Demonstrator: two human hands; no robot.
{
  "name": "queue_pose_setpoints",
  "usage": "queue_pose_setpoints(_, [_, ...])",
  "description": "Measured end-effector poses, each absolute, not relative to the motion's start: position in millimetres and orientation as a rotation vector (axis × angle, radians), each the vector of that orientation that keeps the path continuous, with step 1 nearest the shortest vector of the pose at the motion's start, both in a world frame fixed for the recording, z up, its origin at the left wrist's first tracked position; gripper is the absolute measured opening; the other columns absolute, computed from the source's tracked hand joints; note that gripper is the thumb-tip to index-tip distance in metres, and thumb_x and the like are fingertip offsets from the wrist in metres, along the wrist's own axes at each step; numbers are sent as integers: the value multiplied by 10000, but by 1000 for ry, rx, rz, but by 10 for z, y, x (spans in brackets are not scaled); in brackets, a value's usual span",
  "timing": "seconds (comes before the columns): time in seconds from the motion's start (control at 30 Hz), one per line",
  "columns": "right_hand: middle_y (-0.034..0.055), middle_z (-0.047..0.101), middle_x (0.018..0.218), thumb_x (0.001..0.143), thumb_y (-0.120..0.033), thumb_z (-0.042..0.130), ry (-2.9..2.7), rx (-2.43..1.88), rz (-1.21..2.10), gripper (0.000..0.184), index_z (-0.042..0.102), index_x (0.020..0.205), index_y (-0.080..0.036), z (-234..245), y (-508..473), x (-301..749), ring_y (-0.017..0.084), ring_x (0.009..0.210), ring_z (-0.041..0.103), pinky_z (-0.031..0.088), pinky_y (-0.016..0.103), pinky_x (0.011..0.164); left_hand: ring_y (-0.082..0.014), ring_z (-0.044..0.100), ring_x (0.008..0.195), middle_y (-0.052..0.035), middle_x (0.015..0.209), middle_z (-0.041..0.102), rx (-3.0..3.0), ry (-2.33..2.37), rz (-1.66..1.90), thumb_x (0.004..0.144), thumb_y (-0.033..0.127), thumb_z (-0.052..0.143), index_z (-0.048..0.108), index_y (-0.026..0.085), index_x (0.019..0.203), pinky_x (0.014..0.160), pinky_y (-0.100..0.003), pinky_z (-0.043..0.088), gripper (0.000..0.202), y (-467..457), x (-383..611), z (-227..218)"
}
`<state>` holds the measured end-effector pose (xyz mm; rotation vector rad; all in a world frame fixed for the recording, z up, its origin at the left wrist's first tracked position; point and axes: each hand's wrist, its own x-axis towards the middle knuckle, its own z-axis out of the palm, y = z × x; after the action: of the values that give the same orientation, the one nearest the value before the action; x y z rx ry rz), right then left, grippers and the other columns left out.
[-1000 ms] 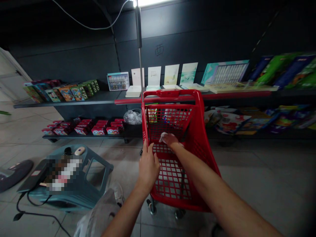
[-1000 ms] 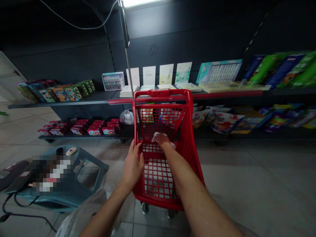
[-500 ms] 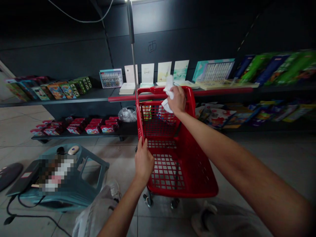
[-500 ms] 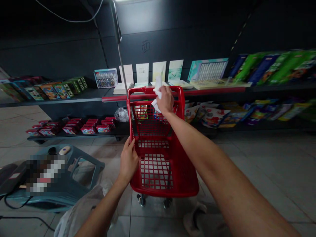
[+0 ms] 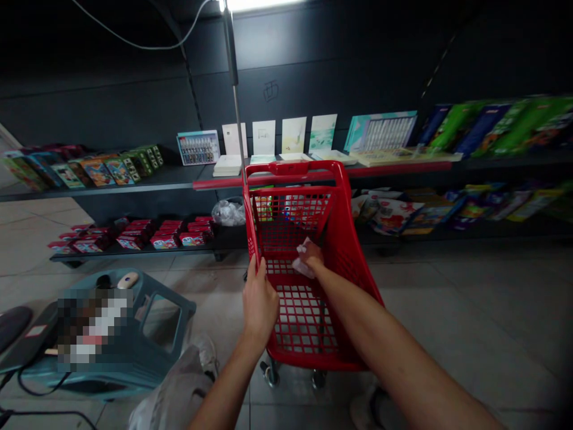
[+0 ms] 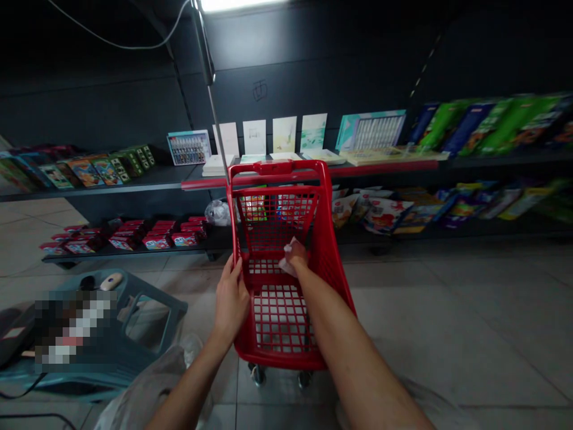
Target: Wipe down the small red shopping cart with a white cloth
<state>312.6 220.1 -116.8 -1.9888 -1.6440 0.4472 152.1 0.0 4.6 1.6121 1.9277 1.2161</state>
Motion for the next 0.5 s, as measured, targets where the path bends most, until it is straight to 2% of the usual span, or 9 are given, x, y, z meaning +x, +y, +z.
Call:
queue_pose_setpoints(0.1, [194, 698, 1119, 975, -279, 442, -1383, -1986, 347, 336, 624, 1195, -102, -805, 2553, 3036, 225, 981, 678, 509, 274, 797, -246, 454, 1454, -69, 1630, 397, 1608, 1925, 1208, 913, 38, 408, 564, 209, 1463, 1222, -393, 381, 596, 2, 1516, 65])
queue_pose_setpoints(0.17, [202, 654, 1221, 1001, -277, 340, -1183, -1889, 276, 398, 534, 1298, -95, -472, 2774, 2951, 216, 1072, 649, 498, 282, 878, -243, 458, 1452, -65, 1628, 401, 1614, 1914, 1212, 916, 37, 403, 559, 216, 1469, 1222, -395, 383, 602, 5, 1510, 70])
queue_pose_setpoints(0.27, [158, 649, 1189, 962, -266, 420, -992, -1518, 276, 320, 537, 1221, -119, -46, 2904, 2717, 199, 1072, 622, 472, 288, 961, -245, 451, 1457, -83, 1622, 407, 1632, 1892, 1224, 924, 43, 389, 568, 174, 1459, 1227, -396, 376, 579, 15, 1500, 56])
queue_pose_setpoints(0.37, [119, 635, 1196, 928, -251, 503, -1144, -1233, 370, 222, 580, 1115, -161, 113, 2755, 2326, 198, 1112, 581, 445, 317, 1037, -234, 452, 1457, -81, 1610, 425, 1647, 1881, 1258, 932, 56, 385, 580, 159, 1446, 1236, -384, 364, 560, 30, 1492, 22])
queue_pose_setpoints(0.43, [98, 623, 1232, 938, -255, 545, -1295, -1151, 608, 196, 609, 1103, -173, 56, 2549, 2039, 202, 1152, 565, 449, 338, 1057, -221, 448, 1459, -64, 1610, 428, 1662, 1879, 1282, 932, 59, 384, 575, 170, 1451, 1240, -373, 357, 565, 35, 1489, -3])
queue_pose_setpoints(0.5, [79, 624, 1241, 964, -301, 590, -1380, -1136, 933, 234, 626, 1151, -165, -90, 2308, 1812, 213, 1134, 592, 499, 373, 1014, -209, 439, 1465, -49, 1617, 416, 1685, 1875, 1288, 928, 56, 381, 567, 180, 1458, 1244, -361, 346, 575, 33, 1482, -19])
